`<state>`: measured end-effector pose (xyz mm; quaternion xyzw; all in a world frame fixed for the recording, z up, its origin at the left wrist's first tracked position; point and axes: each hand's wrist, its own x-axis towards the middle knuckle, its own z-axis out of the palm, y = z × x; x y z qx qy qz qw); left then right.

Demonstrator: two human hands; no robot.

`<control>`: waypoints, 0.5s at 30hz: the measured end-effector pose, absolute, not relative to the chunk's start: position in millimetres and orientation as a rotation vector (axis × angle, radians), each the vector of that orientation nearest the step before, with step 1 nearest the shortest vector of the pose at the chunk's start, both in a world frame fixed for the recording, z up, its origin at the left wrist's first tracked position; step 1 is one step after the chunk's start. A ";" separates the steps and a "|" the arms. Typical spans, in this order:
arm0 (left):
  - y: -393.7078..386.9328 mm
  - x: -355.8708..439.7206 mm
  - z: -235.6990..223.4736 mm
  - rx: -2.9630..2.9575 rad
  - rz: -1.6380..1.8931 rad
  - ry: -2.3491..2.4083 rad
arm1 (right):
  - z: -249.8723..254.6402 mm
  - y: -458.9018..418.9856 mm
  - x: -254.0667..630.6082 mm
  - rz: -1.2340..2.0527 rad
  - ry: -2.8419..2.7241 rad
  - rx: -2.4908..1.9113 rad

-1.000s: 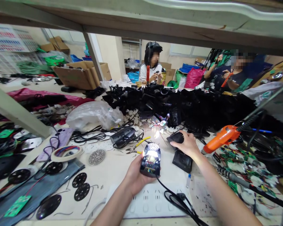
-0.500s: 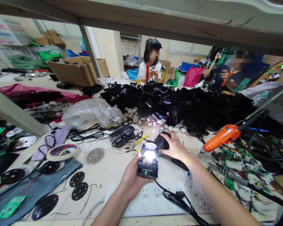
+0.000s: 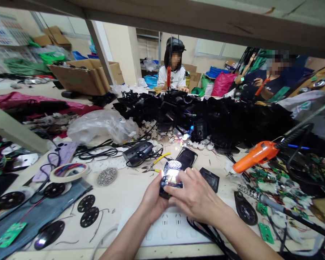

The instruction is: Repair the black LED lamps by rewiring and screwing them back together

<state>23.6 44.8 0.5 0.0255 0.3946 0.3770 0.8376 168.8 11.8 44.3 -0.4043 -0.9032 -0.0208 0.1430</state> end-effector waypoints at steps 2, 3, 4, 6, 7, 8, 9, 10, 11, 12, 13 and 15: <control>44.6 23.0 -0.4 0.059 0.805 0.838 | 41.9 15.7 171.3 -0.072 -2.624 -1.179; 44.5 22.7 -0.7 0.065 0.806 0.837 | 41.2 17.4 172.1 -0.081 -2.633 -1.181; 44.4 22.6 -0.7 0.071 0.806 0.834 | 40.9 18.7 172.5 -0.088 -2.639 -1.184; 44.4 22.6 0.1 0.079 0.808 0.837 | 40.8 20.8 172.3 -0.098 -2.646 -1.199; 44.4 22.8 0.8 0.080 0.809 0.842 | 40.6 21.6 171.9 -0.099 -2.648 -1.206; 44.5 23.1 1.6 0.082 0.811 0.845 | 40.3 22.3 171.4 -0.098 -2.650 -1.211; 44.5 23.5 2.5 0.084 0.810 0.849 | 39.8 22.7 170.9 -0.095 -2.653 -1.215; 44.6 23.9 3.2 0.088 0.810 0.853 | 39.2 22.8 170.3 -0.095 -2.656 -1.218; 44.7 24.4 3.7 0.091 0.809 0.858 | 38.8 22.4 169.6 -0.097 -2.660 -1.220; 44.8 24.9 3.9 0.094 0.810 0.862 | 38.6 21.4 168.8 -0.099 -2.663 -1.226; 44.8 25.2 3.7 0.094 0.811 0.866 | 39.0 19.8 168.1 -0.095 -2.664 -1.236; 45.0 25.2 2.4 0.080 0.823 0.880 | 42.0 16.1 167.5 -0.034 -2.638 -1.239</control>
